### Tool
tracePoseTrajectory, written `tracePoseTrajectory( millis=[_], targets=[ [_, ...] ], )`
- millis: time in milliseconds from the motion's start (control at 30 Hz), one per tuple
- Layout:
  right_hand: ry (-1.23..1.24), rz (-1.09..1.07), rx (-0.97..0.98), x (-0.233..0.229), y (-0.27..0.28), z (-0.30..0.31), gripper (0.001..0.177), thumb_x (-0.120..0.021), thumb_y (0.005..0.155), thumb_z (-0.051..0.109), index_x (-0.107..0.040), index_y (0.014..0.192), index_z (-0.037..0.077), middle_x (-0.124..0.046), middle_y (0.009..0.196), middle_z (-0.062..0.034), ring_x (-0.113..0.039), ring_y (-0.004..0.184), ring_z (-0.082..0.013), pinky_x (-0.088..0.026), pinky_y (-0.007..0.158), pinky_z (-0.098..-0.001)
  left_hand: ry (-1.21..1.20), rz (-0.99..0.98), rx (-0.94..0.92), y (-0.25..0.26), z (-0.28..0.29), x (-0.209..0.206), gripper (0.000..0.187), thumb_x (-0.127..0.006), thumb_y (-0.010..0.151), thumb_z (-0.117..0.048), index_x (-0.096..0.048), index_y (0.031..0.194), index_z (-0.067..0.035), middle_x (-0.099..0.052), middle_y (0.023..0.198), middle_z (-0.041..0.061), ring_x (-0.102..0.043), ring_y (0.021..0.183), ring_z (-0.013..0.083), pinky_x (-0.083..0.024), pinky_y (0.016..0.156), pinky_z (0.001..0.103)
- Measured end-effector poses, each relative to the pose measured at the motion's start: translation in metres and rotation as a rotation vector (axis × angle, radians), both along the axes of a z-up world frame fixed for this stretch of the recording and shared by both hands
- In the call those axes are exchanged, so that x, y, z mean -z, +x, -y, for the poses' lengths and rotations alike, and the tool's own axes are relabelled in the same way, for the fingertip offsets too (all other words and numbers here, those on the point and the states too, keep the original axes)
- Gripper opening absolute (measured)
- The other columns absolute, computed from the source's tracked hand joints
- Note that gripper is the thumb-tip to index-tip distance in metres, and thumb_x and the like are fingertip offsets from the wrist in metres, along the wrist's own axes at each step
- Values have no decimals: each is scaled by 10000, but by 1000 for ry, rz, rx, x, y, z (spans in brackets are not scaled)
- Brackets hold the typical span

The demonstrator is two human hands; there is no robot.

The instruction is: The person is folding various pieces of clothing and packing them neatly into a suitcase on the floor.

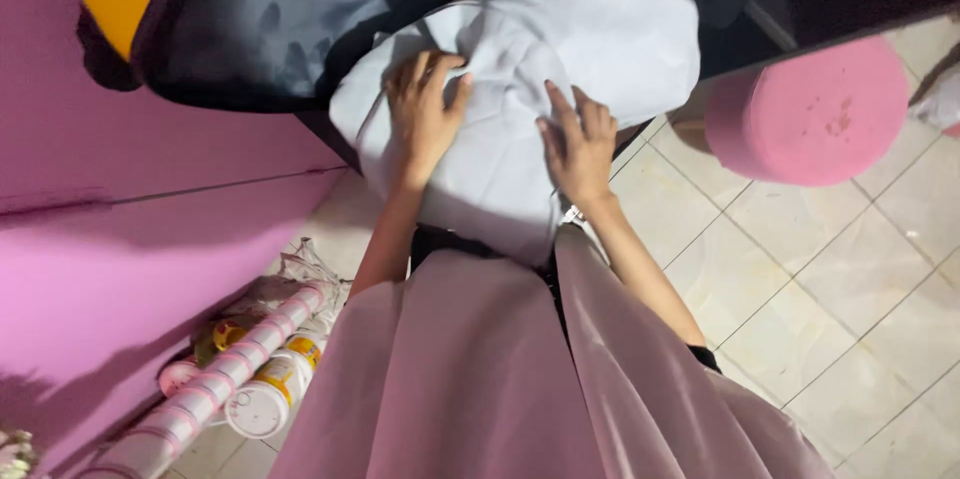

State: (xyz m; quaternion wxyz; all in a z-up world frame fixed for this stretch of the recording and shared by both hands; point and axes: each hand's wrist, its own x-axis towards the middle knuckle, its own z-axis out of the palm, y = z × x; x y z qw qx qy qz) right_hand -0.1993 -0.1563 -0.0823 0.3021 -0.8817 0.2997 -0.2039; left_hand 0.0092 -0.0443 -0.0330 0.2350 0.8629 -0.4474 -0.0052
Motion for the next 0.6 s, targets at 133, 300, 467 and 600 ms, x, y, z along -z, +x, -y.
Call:
tracePoseTrajectory(
  millis=[133, 300, 467, 600],
  targets=[
    [-49, 45, 98, -15, 7, -21, 510, -762, 980, 160, -614, 1468, 162, -613, 1323, -189, -572, 1112, -333, -433, 943, -469, -15, 29, 125, 13, -11, 5, 175, -724, 968, -243, -675, 1115, -161, -659, 1106, 27, -624, 1103, 274, -414, 1017, 471],
    [-127, 65, 190, -25, 3, -46, 582, -688, 858, -68, -728, 1381, 185, -677, 1294, -133, -606, 1108, -314, -477, 993, -438, -121, 48, 173, 18, -27, 5, 181, -683, 931, -169, -658, 1110, -166, -652, 1044, 60, -634, 1022, 308, -472, 937, 503],
    [-153, 78, 210, -76, -6, -99, 582, -672, 846, -97, -748, 1361, 164, -676, 1280, -143, -605, 1087, -327, -480, 973, -425, -115, -165, 335, 35, -73, -30, 143, -642, 1029, -186, -622, 1150, -113, -643, 1075, 89, -669, 978, 335, -535, 832, 452],
    [-296, 40, 192, -92, -13, -128, 544, -682, 838, -84, -756, 1329, 137, -688, 1263, -149, -613, 1093, -317, -458, 940, -438, -45, -288, 421, 40, -92, -48, 223, -646, 1022, -242, -619, 1196, -104, -628, 1122, 127, -678, 1027, 319, -546, 859, 441]
  ],
)
